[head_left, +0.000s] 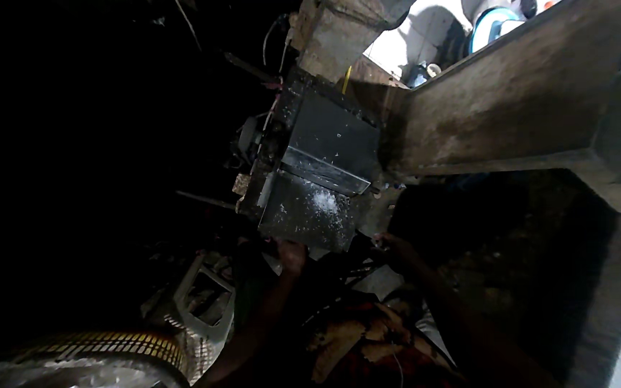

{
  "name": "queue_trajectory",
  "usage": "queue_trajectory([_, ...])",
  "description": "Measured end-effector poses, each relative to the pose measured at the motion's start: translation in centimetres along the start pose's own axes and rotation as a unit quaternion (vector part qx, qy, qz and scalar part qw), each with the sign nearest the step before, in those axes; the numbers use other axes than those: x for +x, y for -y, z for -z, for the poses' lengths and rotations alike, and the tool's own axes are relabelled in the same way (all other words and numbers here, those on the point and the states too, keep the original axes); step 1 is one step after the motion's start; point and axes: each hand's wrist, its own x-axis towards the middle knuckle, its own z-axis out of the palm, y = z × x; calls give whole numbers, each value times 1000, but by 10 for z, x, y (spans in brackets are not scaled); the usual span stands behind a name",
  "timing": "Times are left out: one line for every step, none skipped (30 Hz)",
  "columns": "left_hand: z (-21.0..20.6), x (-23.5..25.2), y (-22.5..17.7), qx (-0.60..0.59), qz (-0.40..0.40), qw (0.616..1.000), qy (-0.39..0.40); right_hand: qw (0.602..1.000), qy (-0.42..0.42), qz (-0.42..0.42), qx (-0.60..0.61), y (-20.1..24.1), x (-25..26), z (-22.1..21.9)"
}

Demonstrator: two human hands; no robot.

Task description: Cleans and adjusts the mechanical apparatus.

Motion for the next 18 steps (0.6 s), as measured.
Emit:
queue_trajectory([6, -1, -1, 99, -52, 994, -4, 1000, 3, -6, 5, 1, -1, 0])
queue_trajectory([11, -1, -1, 167, -99, 981, -9, 1000, 5, -8, 8, 1, 0, 0])
queue_trajectory([14, -1, 0, 214, -124, 969, -7, 1000, 6, -7, 11, 1, 0, -1])
queue_trajectory([16, -2, 2, 234, -130, 964, -1, 1000, 4, -4, 12, -1, 0, -2])
queue_trajectory([16, -3, 4, 223, -126, 967, 4, 1000, 0, 2, 10, -3, 1, -4])
queue_trajectory([14, -3, 5, 177, -112, 978, 8, 1000, -5, 11, 8, -4, 2, -5])
queue_trajectory([11, -4, 6, 103, -79, 991, 12, 1000, -8, 19, 8, -4, 3, -5])
queue_trajectory([6, -4, 7, 1, -26, 999, 21, 1000, -12, 25, 6, -5, 3, -6])
queue_trajectory([2, -2, 7, -117, 33, 992, 42, 999, -15, 30, 4, -5, 3, -5])
queue_trajectory([0, 1, 8, -224, 79, 969, 67, 999, -18, 37, 3, -4, 4, -4])
queue_trajectory([0, 4, 9, -299, 106, 944, 87, 999, -21, 42, 3, -2, 3, -2])
queue_trajectory([0, 6, 9, -349, 124, 923, 104, 999, -27, 47, 4, 1, 3, 0])
queue_trajectory([2, 7, 9, -379, 140, 907, 121, 998, -34, 55, 8, 3, 2, 2])
queue_trajectory([4, 7, 9, -385, 151, 901, 134, 997, -43, 66, 12, 4, 0, 3])
queue_trajectory([7, 9, 9, -361, 146, 911, 134, 996, -50, 75, 14, 5, 0, 4])
queue_trajectory([9, 12, 10, -312, 129, 933, 122, 995, -55, 81, 17, 7, -1, 6])
queue_trajectory([12, 14, 13, -241, 103, 958, 113, 994, -59, 86, 20, 8, -2, 7])
queue_trajectory([16, 18, 15, -171, 84, 976, 109, 994, -62, 88, 27, 10, -2, 7])
